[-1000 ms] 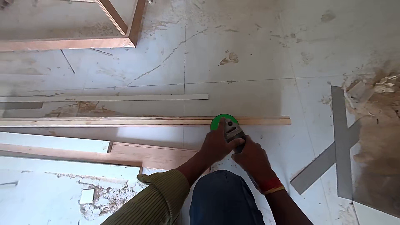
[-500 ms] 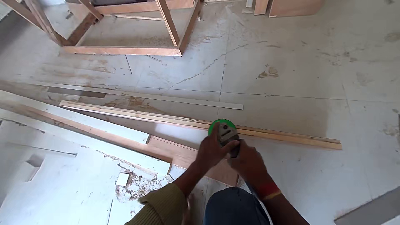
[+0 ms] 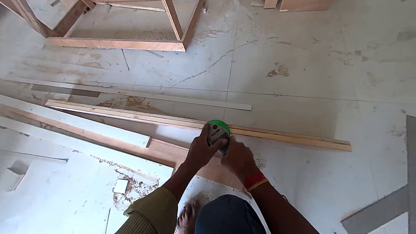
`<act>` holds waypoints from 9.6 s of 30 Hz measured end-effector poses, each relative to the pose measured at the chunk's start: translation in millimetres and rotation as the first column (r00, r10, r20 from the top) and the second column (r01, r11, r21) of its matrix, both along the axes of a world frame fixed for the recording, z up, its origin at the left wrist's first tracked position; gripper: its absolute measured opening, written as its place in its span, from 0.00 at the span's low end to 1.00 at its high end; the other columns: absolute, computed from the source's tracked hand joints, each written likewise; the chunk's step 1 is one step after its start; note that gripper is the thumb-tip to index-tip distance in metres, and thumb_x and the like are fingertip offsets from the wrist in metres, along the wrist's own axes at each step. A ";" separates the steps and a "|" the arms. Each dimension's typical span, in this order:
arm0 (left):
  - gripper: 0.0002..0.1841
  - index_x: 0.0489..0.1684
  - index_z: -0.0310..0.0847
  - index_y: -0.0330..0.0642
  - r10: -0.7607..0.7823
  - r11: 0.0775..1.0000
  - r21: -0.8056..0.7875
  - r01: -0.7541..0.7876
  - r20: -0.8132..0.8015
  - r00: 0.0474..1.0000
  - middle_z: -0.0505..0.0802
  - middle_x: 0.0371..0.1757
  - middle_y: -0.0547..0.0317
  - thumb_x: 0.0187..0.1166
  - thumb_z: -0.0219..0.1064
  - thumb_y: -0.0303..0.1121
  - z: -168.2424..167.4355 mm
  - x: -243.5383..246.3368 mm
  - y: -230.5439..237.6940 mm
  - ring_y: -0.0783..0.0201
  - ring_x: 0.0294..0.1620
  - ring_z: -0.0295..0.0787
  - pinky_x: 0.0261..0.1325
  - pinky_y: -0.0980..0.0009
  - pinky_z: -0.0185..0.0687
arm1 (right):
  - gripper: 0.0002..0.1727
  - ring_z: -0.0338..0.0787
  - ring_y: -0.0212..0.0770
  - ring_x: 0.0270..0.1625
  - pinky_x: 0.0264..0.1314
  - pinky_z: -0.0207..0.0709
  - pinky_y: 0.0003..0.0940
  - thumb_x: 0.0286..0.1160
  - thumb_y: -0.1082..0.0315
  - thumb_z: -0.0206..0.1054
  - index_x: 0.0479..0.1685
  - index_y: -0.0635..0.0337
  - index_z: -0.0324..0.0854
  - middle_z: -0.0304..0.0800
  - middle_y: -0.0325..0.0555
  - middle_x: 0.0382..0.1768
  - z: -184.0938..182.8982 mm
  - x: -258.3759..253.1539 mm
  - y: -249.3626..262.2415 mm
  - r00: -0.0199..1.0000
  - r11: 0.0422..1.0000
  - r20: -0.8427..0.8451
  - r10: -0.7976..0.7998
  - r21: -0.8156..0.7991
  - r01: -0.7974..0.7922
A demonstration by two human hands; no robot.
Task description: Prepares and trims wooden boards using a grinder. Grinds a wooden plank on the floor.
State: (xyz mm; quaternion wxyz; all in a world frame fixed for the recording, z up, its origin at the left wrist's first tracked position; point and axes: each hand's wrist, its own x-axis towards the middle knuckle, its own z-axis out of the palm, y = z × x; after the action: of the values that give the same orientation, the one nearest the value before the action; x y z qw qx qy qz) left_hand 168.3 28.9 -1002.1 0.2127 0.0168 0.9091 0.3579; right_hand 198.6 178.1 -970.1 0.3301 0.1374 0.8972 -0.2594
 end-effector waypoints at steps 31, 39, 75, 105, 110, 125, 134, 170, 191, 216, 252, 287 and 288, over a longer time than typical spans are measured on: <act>0.53 0.94 0.49 0.44 -0.244 0.970 0.036 0.242 0.081 0.966 0.93 0.47 0.40 0.73 0.71 0.64 4.5 21.6 126.7 0.44 0.47 0.93 0.54 0.43 0.86 | 0.31 0.93 0.55 0.47 0.47 0.84 0.56 0.58 0.59 0.81 0.63 0.58 0.76 0.91 0.53 0.42 1.7 50.7 113.8 0.966 0.966 0.050 -0.254 0.062 0.251; 0.53 0.95 0.49 0.45 -0.286 0.957 0.065 0.281 0.088 0.954 0.92 0.50 0.40 0.73 0.71 0.64 5.3 25.5 158.9 0.44 0.50 0.92 0.56 0.44 0.86 | 0.30 0.93 0.55 0.44 0.43 0.83 0.56 0.56 0.59 0.83 0.59 0.58 0.77 0.90 0.52 0.39 -2.5 63.7 141.3 0.948 0.945 0.009 -0.319 0.080 0.317; 0.27 0.80 0.77 0.49 0.008 0.985 0.169 0.037 -0.257 0.966 0.89 0.36 0.60 0.84 0.65 0.48 -25.5 59.2 49.7 0.65 0.29 0.85 0.33 0.65 0.86 | 0.29 0.91 0.50 0.33 0.33 0.82 0.57 0.47 0.55 0.81 0.53 0.55 0.84 0.90 0.45 0.28 -14.8 104.1 120.1 0.899 0.927 -0.230 -0.373 -0.041 0.374; 0.52 0.95 0.49 0.46 0.034 0.999 0.032 -0.036 0.061 0.998 0.91 0.61 0.41 0.74 0.75 0.58 4.4 -10.9 3.0 0.48 0.57 0.91 0.63 0.44 0.84 | 0.31 0.94 0.53 0.46 0.43 0.86 0.53 0.59 0.59 0.79 0.63 0.57 0.74 0.91 0.51 0.41 -7.1 -12.8 -0.7 1.000 1.000 -0.010 -0.012 0.020 0.012; 0.53 0.95 0.48 0.47 0.002 0.999 0.034 -0.004 0.077 0.997 0.90 0.63 0.41 0.73 0.74 0.59 4.6 -3.2 23.4 0.48 0.62 0.90 0.67 0.45 0.82 | 0.29 0.94 0.53 0.46 0.44 0.85 0.52 0.59 0.60 0.79 0.62 0.56 0.75 0.91 0.50 0.41 -6.4 -1.8 17.8 0.999 0.998 0.016 -0.043 0.037 0.042; 0.53 0.96 0.48 0.49 -0.094 0.995 0.040 0.090 0.107 0.990 0.91 0.61 0.42 0.73 0.73 0.62 4.5 7.1 87.8 0.48 0.60 0.90 0.65 0.45 0.83 | 0.30 0.93 0.54 0.46 0.45 0.84 0.55 0.57 0.61 0.81 0.61 0.56 0.76 0.91 0.51 0.41 -5.0 22.0 76.9 0.977 0.978 0.046 -0.206 0.027 0.205; 0.54 0.96 0.47 0.47 -0.164 0.985 0.075 0.158 0.083 0.983 0.90 0.63 0.42 0.73 0.72 0.64 1.1 16.4 124.6 0.48 0.61 0.90 0.66 0.45 0.83 | 0.31 0.93 0.53 0.46 0.45 0.84 0.54 0.56 0.59 0.82 0.61 0.56 0.76 0.91 0.50 0.41 -4.0 39.1 109.0 0.960 0.960 0.037 -0.276 0.062 0.274; 0.54 0.94 0.48 0.40 -0.337 0.929 0.192 0.317 0.081 0.938 0.88 0.65 0.38 0.73 0.75 0.59 5.0 45.1 252.1 0.45 0.64 0.88 0.68 0.44 0.82 | 0.28 0.91 0.56 0.38 0.36 0.80 0.59 0.54 0.58 0.85 0.54 0.57 0.79 0.89 0.52 0.33 -10.0 99.0 220.6 0.882 0.878 -0.108 -0.459 0.099 0.469; 0.53 0.96 0.49 0.47 0.032 0.995 0.097 -0.031 -0.015 0.999 0.89 0.67 0.41 0.73 0.72 0.62 8.5 16.0 60.5 0.46 0.64 0.89 0.70 0.43 0.82 | 0.32 0.93 0.55 0.46 0.49 0.84 0.58 0.62 0.53 0.78 0.67 0.58 0.78 0.92 0.52 0.41 1.3 16.6 61.5 0.995 0.998 -0.075 -0.062 -0.037 0.059; 0.49 0.93 0.57 0.51 0.134 0.987 0.094 -0.129 -0.048 0.990 0.93 0.58 0.45 0.71 0.74 0.62 -14.8 -19.4 -41.4 0.52 0.56 0.92 0.62 0.45 0.85 | 0.30 0.94 0.54 0.47 0.45 0.85 0.53 0.60 0.59 0.79 0.63 0.57 0.74 0.91 0.52 0.43 -5.8 -34.6 -38.9 0.998 0.998 0.007 0.058 0.004 -0.058; 0.52 0.92 0.57 0.46 -0.099 0.989 0.102 0.102 -0.038 0.994 0.93 0.55 0.46 0.70 0.71 0.67 -9.4 18.0 92.4 0.53 0.52 0.93 0.58 0.49 0.87 | 0.28 0.94 0.52 0.47 0.46 0.85 0.52 0.59 0.57 0.80 0.60 0.56 0.76 0.91 0.49 0.41 -4.4 27.8 86.5 0.976 0.980 0.089 -0.197 0.041 0.194; 0.52 0.93 0.52 0.39 -0.286 0.938 0.219 0.269 0.051 0.957 0.90 0.62 0.39 0.73 0.75 0.59 -0.2 42.4 215.5 0.46 0.61 0.90 0.66 0.44 0.84 | 0.31 0.92 0.57 0.45 0.45 0.82 0.59 0.56 0.58 0.84 0.60 0.59 0.79 0.90 0.54 0.39 -3.1 82.6 192.2 0.912 0.906 0.013 -0.411 0.120 0.406; 0.52 0.93 0.50 0.39 -0.322 0.929 0.213 0.303 0.062 0.945 0.90 0.63 0.39 0.74 0.74 0.59 2.6 43.7 222.9 0.45 0.61 0.90 0.64 0.43 0.84 | 0.31 0.92 0.57 0.45 0.45 0.82 0.60 0.56 0.58 0.84 0.60 0.59 0.80 0.90 0.55 0.40 -2.2 86.4 199.4 0.909 0.903 0.006 -0.416 0.121 0.413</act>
State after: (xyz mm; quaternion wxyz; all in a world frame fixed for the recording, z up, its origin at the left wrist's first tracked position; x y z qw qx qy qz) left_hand 212.0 251.8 -999.5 0.3075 0.1655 0.8429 0.4095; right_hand 285.1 377.4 -972.3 0.2731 0.3482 0.8557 -0.2683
